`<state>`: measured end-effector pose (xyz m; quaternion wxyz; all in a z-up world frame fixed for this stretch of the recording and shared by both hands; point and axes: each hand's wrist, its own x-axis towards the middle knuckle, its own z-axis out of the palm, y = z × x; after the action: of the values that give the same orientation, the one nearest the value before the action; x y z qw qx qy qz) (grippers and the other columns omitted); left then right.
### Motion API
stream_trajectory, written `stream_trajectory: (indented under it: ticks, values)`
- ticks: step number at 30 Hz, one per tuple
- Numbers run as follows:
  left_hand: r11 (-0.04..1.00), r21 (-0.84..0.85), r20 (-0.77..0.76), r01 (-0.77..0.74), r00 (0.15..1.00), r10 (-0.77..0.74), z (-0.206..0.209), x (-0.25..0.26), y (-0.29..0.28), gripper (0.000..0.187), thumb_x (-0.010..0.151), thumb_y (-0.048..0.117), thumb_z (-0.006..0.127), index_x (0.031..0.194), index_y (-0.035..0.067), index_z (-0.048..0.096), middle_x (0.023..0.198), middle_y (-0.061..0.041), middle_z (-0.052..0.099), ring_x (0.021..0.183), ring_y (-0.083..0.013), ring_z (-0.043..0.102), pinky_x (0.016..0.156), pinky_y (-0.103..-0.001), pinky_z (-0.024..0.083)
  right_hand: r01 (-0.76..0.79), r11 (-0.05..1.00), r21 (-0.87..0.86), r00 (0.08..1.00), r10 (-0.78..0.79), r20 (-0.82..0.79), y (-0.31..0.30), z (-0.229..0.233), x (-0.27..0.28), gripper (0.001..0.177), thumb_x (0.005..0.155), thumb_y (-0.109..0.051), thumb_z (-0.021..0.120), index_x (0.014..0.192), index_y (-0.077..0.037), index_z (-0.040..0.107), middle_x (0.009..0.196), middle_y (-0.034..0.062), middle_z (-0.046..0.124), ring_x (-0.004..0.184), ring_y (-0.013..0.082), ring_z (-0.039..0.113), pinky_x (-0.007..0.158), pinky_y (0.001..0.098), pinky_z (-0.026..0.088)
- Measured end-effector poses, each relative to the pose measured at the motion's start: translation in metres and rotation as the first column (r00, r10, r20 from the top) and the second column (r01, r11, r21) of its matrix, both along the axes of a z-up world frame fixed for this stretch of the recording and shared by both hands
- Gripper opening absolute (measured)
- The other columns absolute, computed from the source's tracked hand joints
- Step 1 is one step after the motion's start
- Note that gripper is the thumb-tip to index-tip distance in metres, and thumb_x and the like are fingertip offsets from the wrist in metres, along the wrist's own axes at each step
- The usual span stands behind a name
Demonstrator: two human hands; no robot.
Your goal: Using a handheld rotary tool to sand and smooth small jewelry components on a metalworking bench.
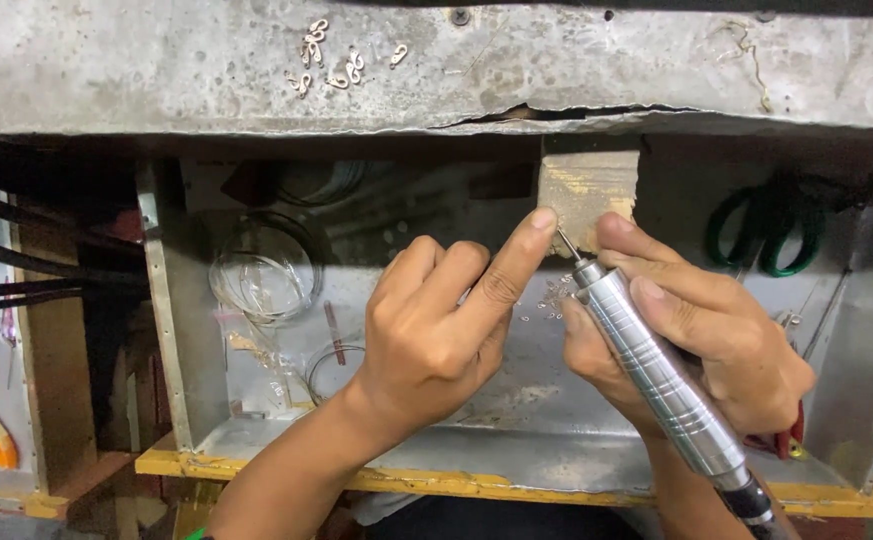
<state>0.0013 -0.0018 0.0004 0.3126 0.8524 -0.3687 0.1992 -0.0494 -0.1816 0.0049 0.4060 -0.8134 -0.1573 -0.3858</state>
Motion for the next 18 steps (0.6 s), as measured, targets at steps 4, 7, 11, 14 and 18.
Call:
stream_trajectory:
  ticks: [4, 7, 11, 14, 18]
  values:
    - [1.000, -0.003, 0.003, 0.004, 1.000, -0.004, 0.001, 0.000, 0.000, 0.038, 0.110, -0.003, 0.050, 0.144, 0.007, 0.062, 0.078, -0.001, 0.040, 0.068, -0.0220, 0.030, 0.060, -0.035, 0.034, -0.150, 0.988, -0.047, 0.989, 0.149, -0.019, -0.012, -0.006, 0.000, 0.055, 0.084, 0.023, 0.084, 0.120, 0.007, 0.045, 0.087, 0.0276, 0.064, 0.088, 0.0324, 0.076, 0.105, 0.0586, 0.065]
    - [1.000, -0.001, -0.001, 0.014, 1.000, -0.014, 0.002, 0.001, 0.000, 0.037, 0.110, -0.002, 0.049, 0.144, 0.007, 0.061, 0.078, -0.001, 0.041, 0.068, -0.0223, 0.030, 0.061, -0.036, 0.033, -0.051, 0.999, 0.010, 0.999, 0.051, 0.012, -0.005, -0.003, 0.001, 0.043, 0.083, 0.019, 0.085, 0.108, 0.007, 0.052, 0.091, 0.0294, 0.065, 0.087, 0.0353, 0.077, 0.097, 0.0551, 0.070]
    - [1.000, 0.004, -0.001, 0.011, 1.000, -0.011, 0.001, 0.001, 0.000, 0.038, 0.110, -0.003, 0.050, 0.145, 0.007, 0.061, 0.078, -0.001, 0.042, 0.068, -0.0220, 0.031, 0.061, -0.035, 0.034, -0.044, 0.999, 0.013, 0.998, 0.044, 0.035, -0.005, -0.005, 0.000, 0.041, 0.083, 0.015, 0.086, 0.106, 0.008, 0.054, 0.091, 0.0289, 0.065, 0.087, 0.0376, 0.077, 0.093, 0.0528, 0.072]
    - [1.000, 0.006, -0.001, 0.003, 1.000, -0.003, 0.000, 0.000, 0.001, 0.038, 0.110, -0.002, 0.050, 0.145, 0.008, 0.061, 0.078, -0.001, 0.042, 0.069, -0.0221, 0.031, 0.061, -0.036, 0.035, -0.027, 0.999, 0.022, 0.999, 0.026, 0.040, -0.001, -0.004, 0.003, 0.041, 0.082, 0.019, 0.085, 0.105, 0.007, 0.053, 0.090, 0.0298, 0.065, 0.086, 0.0356, 0.077, 0.092, 0.0518, 0.071]
    - [1.000, 0.012, 0.002, -0.003, 1.000, 0.003, 0.002, 0.000, 0.000, 0.037, 0.110, -0.001, 0.050, 0.144, 0.008, 0.062, 0.079, -0.001, 0.041, 0.069, -0.0223, 0.031, 0.061, -0.036, 0.035, -0.044, 0.999, 0.015, 0.998, 0.044, 0.053, -0.001, -0.004, 0.005, 0.044, 0.081, 0.024, 0.085, 0.106, 0.009, 0.051, 0.079, 0.0262, 0.064, 0.078, 0.0315, 0.075, 0.095, 0.0541, 0.069]
